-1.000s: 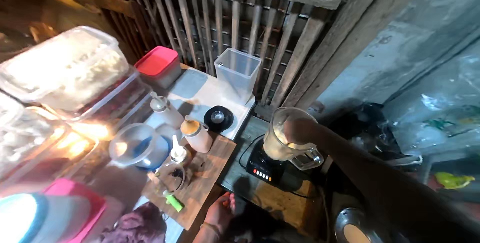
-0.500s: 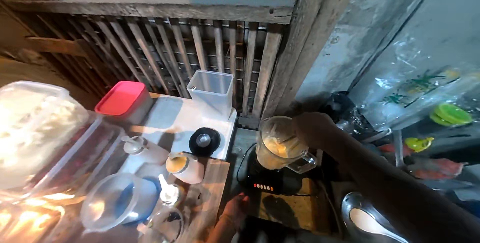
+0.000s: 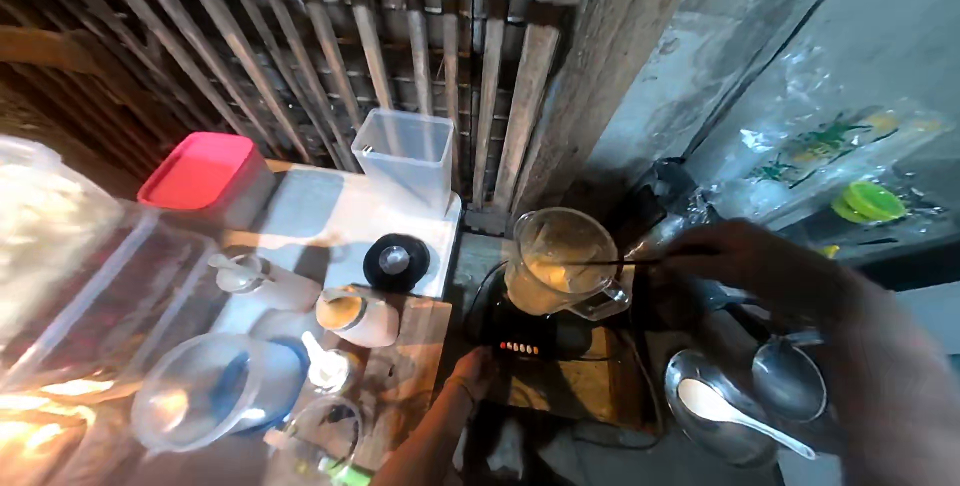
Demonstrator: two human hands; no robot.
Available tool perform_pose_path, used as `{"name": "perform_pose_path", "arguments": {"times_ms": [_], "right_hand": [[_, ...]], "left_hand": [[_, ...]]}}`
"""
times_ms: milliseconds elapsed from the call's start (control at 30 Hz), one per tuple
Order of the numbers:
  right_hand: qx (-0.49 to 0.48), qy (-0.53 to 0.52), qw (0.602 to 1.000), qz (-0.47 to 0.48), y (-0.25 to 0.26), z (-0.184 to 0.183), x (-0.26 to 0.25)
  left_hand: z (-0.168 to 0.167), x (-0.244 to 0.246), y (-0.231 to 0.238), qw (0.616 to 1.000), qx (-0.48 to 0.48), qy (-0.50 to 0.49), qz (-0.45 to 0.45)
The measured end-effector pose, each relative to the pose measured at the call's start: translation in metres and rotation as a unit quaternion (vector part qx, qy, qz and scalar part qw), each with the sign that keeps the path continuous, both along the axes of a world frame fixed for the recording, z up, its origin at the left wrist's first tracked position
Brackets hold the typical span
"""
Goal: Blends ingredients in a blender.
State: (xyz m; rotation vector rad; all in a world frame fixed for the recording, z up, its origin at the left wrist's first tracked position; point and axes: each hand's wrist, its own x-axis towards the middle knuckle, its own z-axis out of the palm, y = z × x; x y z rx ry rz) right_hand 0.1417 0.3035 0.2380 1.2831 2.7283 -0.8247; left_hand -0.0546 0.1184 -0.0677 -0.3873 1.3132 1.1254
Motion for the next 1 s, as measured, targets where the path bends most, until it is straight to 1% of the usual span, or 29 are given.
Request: {"name": "perform_pose_path", "arguments": {"times_ms": [33, 67, 133, 200, 233, 333, 367, 433, 567, 600, 633, 700, 800, 900, 1000], "right_hand": [[-0.007, 0.031, 0.998, -0.063, -0.002, -0.006, 0.02], [-0.014, 0.045, 0.991, -0.128, -0.006, -0.016, 0.028], [0.002, 0.075, 0.973, -0.216, -0.011, -0.044, 0.017], [0.005, 0.148, 0.956, -0.252, -0.011, -0.08, -0.006], [-0.018, 0.184, 0.945, -0.269, -0.012, -0.091, -0.018], [-0.072, 0.259, 0.909, -0.32, -0.021, -0.112, -0.047], [-0.065, 0.265, 0.897, -0.347, -0.024, -0.116, -0.053], [-0.033, 0.246, 0.89, -0.382, -0.025, -0.117, -0.058], [0.001, 0.208, 0.903, -0.375, -0.022, -0.116, -0.06], [-0.006, 0.205, 0.906, -0.369, -0.021, -0.117, -0.059], [-0.018, 0.204, 0.908, -0.366, -0.021, -0.117, -0.058], [-0.024, 0.207, 0.906, -0.368, -0.019, -0.119, -0.057], [-0.01, 0.207, 0.907, -0.368, -0.02, -0.121, -0.055], [-0.002, 0.202, 0.911, -0.361, -0.022, -0.121, -0.054], [-0.01, 0.21, 0.91, -0.358, -0.021, -0.123, -0.053]], "left_hand": [[0.001, -0.004, -0.001, 1.0, 0.002, 0.001, -0.004], [0.004, -0.008, -0.001, 1.0, 0.008, -0.007, -0.005], [0.005, -0.012, 0.005, 1.0, 0.018, -0.009, 0.005], [0.006, -0.011, 0.014, 1.0, 0.026, 0.002, 0.0], [0.006, -0.011, 0.016, 1.0, 0.03, 0.005, -0.008], [0.009, -0.011, 0.019, 0.999, 0.038, 0.014, -0.02], [0.011, -0.011, 0.02, 0.999, 0.043, 0.017, -0.02], [0.012, -0.011, 0.022, 0.998, 0.055, 0.017, -0.034], [0.014, -0.014, 0.02, 0.985, 0.038, 0.07, -0.152], [0.01, -0.012, 0.017, 0.984, 0.027, 0.083, -0.157], [0.003, -0.006, 0.013, 0.985, 0.013, 0.1, -0.138], [-0.015, 0.016, 0.009, 0.992, -0.001, 0.107, -0.063], [-0.034, 0.045, 0.012, 0.998, 0.033, 0.046, 0.021], [-0.049, 0.06, 0.016, 0.997, 0.035, 0.042, 0.055], [-0.052, 0.061, 0.017, 0.996, 0.041, 0.033, 0.077]]}}
